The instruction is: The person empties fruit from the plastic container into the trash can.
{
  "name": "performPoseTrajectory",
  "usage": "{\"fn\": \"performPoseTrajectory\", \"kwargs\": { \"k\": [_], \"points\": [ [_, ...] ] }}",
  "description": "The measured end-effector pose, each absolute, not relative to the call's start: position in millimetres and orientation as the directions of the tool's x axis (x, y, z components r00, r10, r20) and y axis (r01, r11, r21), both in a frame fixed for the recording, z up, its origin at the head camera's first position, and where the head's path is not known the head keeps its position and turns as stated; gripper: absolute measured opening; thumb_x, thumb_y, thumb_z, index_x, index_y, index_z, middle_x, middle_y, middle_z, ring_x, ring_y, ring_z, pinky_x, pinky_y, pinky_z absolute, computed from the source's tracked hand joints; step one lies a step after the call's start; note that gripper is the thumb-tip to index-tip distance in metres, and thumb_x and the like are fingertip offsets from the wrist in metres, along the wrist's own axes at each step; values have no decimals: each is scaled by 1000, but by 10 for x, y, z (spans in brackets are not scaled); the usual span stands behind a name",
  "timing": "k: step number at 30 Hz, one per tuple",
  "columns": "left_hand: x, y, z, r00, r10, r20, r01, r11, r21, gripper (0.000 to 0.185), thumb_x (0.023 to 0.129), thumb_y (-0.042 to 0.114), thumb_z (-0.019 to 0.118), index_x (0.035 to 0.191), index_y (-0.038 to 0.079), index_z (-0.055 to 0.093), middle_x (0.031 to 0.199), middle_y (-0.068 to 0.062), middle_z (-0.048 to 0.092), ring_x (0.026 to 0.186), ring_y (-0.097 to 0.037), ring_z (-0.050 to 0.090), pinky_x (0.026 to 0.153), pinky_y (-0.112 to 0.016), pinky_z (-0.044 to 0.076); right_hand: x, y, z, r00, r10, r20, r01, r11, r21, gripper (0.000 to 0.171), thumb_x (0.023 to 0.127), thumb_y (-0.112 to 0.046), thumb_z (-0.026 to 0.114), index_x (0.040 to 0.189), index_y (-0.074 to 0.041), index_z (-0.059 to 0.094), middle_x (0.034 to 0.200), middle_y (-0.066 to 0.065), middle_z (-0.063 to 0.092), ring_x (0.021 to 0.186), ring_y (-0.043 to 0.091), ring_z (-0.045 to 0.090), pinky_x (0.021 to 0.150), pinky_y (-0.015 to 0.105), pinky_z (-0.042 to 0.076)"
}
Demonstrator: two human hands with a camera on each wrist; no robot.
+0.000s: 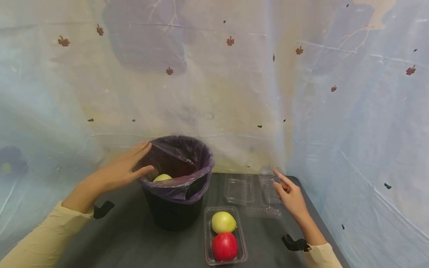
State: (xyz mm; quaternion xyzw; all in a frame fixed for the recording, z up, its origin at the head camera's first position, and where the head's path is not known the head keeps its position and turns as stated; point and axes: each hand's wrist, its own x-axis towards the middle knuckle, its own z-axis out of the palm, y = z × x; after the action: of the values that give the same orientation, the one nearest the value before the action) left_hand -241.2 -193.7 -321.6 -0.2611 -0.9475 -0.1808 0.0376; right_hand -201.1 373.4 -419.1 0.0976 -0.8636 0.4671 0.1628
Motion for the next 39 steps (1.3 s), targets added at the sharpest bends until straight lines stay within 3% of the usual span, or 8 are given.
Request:
{"fn": "performPoseTrajectory", "kwargs": {
  "k": [4, 9, 15, 24, 28, 32, 39],
  "points": [
    [-2406, -1934, -3202, -861, 481, 168, 508, 796, 328, 96, 107, 69, 47, 174, 10, 11, 181, -14, 4, 165, -43, 8, 128, -70, 13, -1901, 3865, -4312, -951, -23, 308, -265, 573, -776, 53, 114, -26, 59, 163, -13, 48, 69, 13, 55, 52, 9, 37, 45, 33, 39],
    [-2416, -1927, -3208, -859, 484, 169, 512, 798, 318, 96, 107, 69, 47, 174, 8, 12, 180, -16, 6, 165, -44, 9, 128, -69, 13, -1795, 3991, -4490, -973, -34, 228, -202, 601, -773, 53, 113, -28, 60, 162, -12, 49, 65, 7, 53, 52, 5, 35, 45, 31, 38],
    [-2436, -1926, -3228, -860, 483, 168, 511, 800, 314, 97, 107, 69, 47, 174, 9, 12, 181, -15, 6, 165, -44, 9, 128, -70, 14, -1693, 4071, -4685, -985, -48, 168, -163, 599, -784, 52, 112, -24, 61, 160, -5, 51, 65, 8, 54, 52, 3, 37, 47, 29, 41],
    [-2427, -1938, -3219, -865, 474, 168, 502, 804, 319, 97, 107, 70, 46, 174, 9, 11, 181, -15, 5, 165, -44, 9, 128, -70, 13, -1667, 4186, -4813, -997, -62, 37, -66, 589, -806, 55, 111, -21, 63, 157, 5, 48, 65, -1, 54, 53, 3, 40, 49, 24, 41],
    [-2423, -1935, -3209, -863, 477, 168, 505, 802, 318, 97, 107, 69, 47, 174, 9, 12, 180, -16, 5, 165, -44, 9, 128, -70, 13, -1648, 4239, -4869, -992, -128, 21, -94, 598, -796, 54, 111, -17, 59, 155, 12, 45, 64, -7, 50, 54, 2, 40, 48, 22, 38],
    [-2430, -1940, -3216, -862, 476, 171, 506, 805, 310, 97, 107, 69, 47, 174, 9, 12, 180, -16, 5, 165, -43, 9, 128, -70, 14, -1654, 4278, -4922, -984, -176, 31, -130, 587, -799, 49, 112, -17, 60, 154, 6, 51, 62, -10, 47, 51, -1, 38, 46, 20, 38],
    [-2421, -1938, -3217, -865, 473, 168, 502, 807, 311, 97, 107, 69, 48, 174, 9, 12, 180, -16, 5, 165, -44, 10, 128, -70, 14, -1682, 4339, -4993, -966, -254, 49, -189, 563, -804, 44, 111, -12, 59, 149, 11, 54, 59, -3, 45, 52, -1, 37, 45, 25, 41]
  ]
}}
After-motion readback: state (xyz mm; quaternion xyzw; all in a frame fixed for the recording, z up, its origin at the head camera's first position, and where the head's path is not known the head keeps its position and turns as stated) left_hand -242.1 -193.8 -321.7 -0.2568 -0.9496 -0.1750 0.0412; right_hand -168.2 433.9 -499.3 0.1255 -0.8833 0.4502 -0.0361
